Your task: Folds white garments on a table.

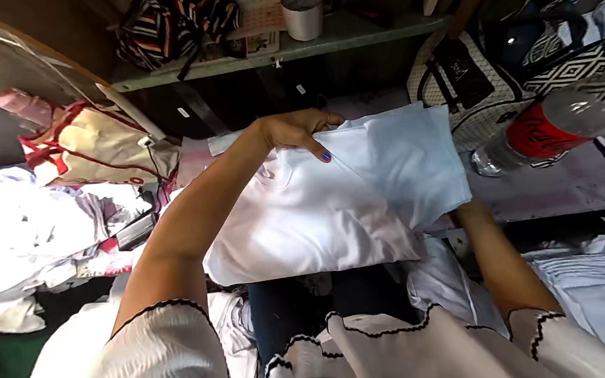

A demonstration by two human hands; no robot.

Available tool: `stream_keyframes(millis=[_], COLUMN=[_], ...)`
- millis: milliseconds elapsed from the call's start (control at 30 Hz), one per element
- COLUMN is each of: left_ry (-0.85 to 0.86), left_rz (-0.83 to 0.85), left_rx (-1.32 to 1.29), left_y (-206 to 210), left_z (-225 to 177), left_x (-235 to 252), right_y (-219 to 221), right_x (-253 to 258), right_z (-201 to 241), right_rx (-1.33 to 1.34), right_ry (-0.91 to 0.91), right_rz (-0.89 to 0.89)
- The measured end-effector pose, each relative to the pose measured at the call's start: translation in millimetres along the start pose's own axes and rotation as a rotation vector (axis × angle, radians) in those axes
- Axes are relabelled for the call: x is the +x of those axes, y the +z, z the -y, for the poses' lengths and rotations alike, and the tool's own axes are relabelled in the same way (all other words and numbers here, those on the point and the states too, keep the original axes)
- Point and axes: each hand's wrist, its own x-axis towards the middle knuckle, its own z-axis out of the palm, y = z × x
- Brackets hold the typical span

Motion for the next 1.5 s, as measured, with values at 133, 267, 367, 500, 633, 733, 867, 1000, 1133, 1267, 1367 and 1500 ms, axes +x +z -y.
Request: stream_keyframes(millis=[133,267,367,500,633,733,867,1000,1133,1267,1367,1500], left_ry=[0.075,0.136,0.068,0.024,-0.036,-0.206,-0.373,-0.336,-0.091,0.179,0.096,-0.132], left_rz=[-0.080,-0.060,-0.153,-0.218,-0.325,-0.419,-0.251,-0.177,-0.324,-0.418,-0.537,-0.764], left_rx=[-0.024,0.031,0.141,0.118,0.055,0.290,0.349,0.359,0.497,0.542,0.578,0.825], left_y=[23.0,38.1,27.6,-6.6,-17.5,-26.8,-26.3,-19.1,-6.4,18.9,13.0,-20.7], left_z=[-36.0,-57.7,-68.0,-45.4,-4.1,35.6,63.4,57.8,38.4,-27.5,-34.6,40.0], left_x=[-31.1,-25.4,-8.3,14.2,27.0,25.2,10.1,13.5,-15.5,-59.5,-39.2,17.3], right_y=[69.4,141.4,170.7,181.5,176.1,171.5,167.5,178.0,206.1,223.3,211.1,152.2], right_x=[-25.3,-35.9,-28.9,-12.9,3.7,19.8,28.7,9.3,-18.6,-46.8,-33.8,32.4], right_z=[48.5,19.6,-0.6,-2.0,-16.8,-26.5,-29.1,-20.6,-4.5,8.4,9.3,-13.5], right_rx=[-0.498,-1.006,-0.822,-0.457,-0.323,-0.326,-0.390,-0.463,-0.585,-0.387,-0.319,-0.305], right_ry=[-0.393,-0.524,-0.136,0.085,0.148,0.085,0.027,-0.033,-0.052,-0.120,-0.081,0.221], right_rz=[-0.168,0.399,0.532,0.469,0.337,0.316,0.415,0.436,0.646,0.844,0.632,0.216])
